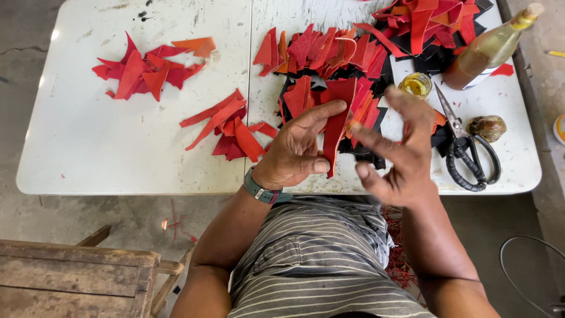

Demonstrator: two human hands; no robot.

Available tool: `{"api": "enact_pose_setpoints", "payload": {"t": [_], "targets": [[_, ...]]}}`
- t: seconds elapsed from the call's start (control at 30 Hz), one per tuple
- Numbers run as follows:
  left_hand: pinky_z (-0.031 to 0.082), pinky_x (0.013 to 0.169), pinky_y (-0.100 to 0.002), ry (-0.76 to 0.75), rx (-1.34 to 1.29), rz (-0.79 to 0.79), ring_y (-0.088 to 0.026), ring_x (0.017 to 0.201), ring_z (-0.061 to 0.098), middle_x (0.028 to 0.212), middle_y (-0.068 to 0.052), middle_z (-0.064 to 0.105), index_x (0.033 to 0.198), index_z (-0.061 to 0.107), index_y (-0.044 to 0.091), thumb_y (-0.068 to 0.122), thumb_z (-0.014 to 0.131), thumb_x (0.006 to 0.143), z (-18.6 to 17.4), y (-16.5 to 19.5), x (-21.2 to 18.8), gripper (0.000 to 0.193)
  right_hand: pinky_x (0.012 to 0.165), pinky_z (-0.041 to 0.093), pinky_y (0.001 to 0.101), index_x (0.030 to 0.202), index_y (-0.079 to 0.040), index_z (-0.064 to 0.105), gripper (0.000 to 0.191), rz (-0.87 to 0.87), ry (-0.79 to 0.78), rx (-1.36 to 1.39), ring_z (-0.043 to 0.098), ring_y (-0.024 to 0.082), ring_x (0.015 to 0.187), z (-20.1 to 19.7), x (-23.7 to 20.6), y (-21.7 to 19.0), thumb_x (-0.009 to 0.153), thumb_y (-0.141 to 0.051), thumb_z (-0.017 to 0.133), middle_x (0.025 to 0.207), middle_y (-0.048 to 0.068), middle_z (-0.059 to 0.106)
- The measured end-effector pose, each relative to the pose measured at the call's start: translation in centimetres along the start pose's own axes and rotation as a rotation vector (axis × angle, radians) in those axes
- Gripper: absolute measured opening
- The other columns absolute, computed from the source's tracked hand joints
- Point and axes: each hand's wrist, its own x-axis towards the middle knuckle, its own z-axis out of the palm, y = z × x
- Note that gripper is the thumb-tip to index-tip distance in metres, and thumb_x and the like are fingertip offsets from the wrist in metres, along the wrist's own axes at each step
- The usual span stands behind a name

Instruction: The person repeatedly picks red paper pieces from a pile, applies glue from a small jar to the edges, and presses them together to form small folded units. The person places the finished units into a growing pile on the table. Scissors and a bottle are visible nearby but not used.

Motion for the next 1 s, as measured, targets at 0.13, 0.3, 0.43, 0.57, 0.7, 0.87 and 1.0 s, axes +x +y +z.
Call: {"api": "enact_pose_setpoints", "payload": {"t": [0.13,0.3,0.43,0.57,0.7,0.87,1.0], "targets": [[0.041,0.056,-0.012,0.013,0.19,0.006,0.007,0.081,0.055,0.163,-0.011,0.044,0.155,0.043,0.001,0.003,0.081,0.088,-1.1,-0.7,-1.0,0.077,0.118,0.038,0.0526,0.129,-0.008,0.074,0.051,0.127,0.099,0.02,0.044,0.04,0.143,0.0,0.9,1.7,0.097,-0.046,0.062,0.151,0.023,0.044],[0.045,0.054,-0.018,0.435,1.051,0.071,-0.008,0.065,0.059,0.109,-0.015,0.083,0.134,0.077,0.005,0.003,0.074,0.108,-4.4,0.0,-0.2,0.026,0.114,0.046,0.0416,0.14,-0.002,0.064,0.05,0.237,0.187,0.312,0.053,0.027,0.136,0.2,-2.9,3.5,0.109,-0.041,0.06,0.146,0.018,0.047],[0.061,0.079,-0.023,0.505,0.997,0.234,-0.011,0.096,0.074,0.12,-0.008,0.07,0.138,0.053,0.004,0.002,0.073,0.095,-5.8,2.7,1.0,0.047,0.102,0.052,0.0367,0.144,0.001,0.058,0.052,0.294,0.111,0.378,0.062,0.022,0.115,2.1,-8.1,4.2,0.106,-0.034,0.061,0.137,0.016,0.052],[0.061,0.078,-0.028,0.578,0.99,0.142,-0.014,0.091,0.075,0.106,-0.007,0.07,0.14,0.039,0.007,0.003,0.071,0.088,-5.9,4.1,2.3,0.061,0.095,0.054,0.0332,0.147,0.002,0.053,0.052,0.468,0.123,0.409,0.066,0.021,0.108,3.7,-11.6,5.0,0.106,-0.029,0.064,0.136,0.015,0.052],[0.063,0.092,-0.033,0.467,1.229,0.353,-0.019,0.108,0.078,0.11,-0.011,0.077,0.116,0.057,0.006,0.002,0.074,0.099,-7.8,5.0,4.4,0.024,0.091,0.054,0.0311,0.148,0.001,0.049,0.052,0.568,0.207,0.508,0.066,0.019,0.107,4.7,-13.0,6.1,0.106,-0.024,0.065,0.135,0.012,0.052],[0.062,0.08,-0.033,0.496,1.616,0.462,-0.02,0.087,0.078,0.099,-0.009,0.079,0.104,0.069,0.009,0.004,0.079,0.09,-12.4,7.9,10.9,0.017,0.09,0.053,0.0305,0.15,0.0,0.048,0.055,0.578,0.213,0.5,0.065,0.018,0.105,5.0,-13.2,6.2,0.103,-0.023,0.065,0.134,0.012,0.052],[0.061,0.071,-0.035,0.598,1.545,0.419,-0.023,0.079,0.076,0.086,-0.01,0.074,0.097,0.06,0.001,-0.002,0.073,0.08,-14.9,7.6,16.2,0.022,0.09,0.053,0.0305,0.149,0.0,0.048,0.054,0.591,0.223,0.518,0.064,0.018,0.105,5.1,-13.1,6.1,0.103,-0.022,0.065,0.133,0.012,0.052]]}}
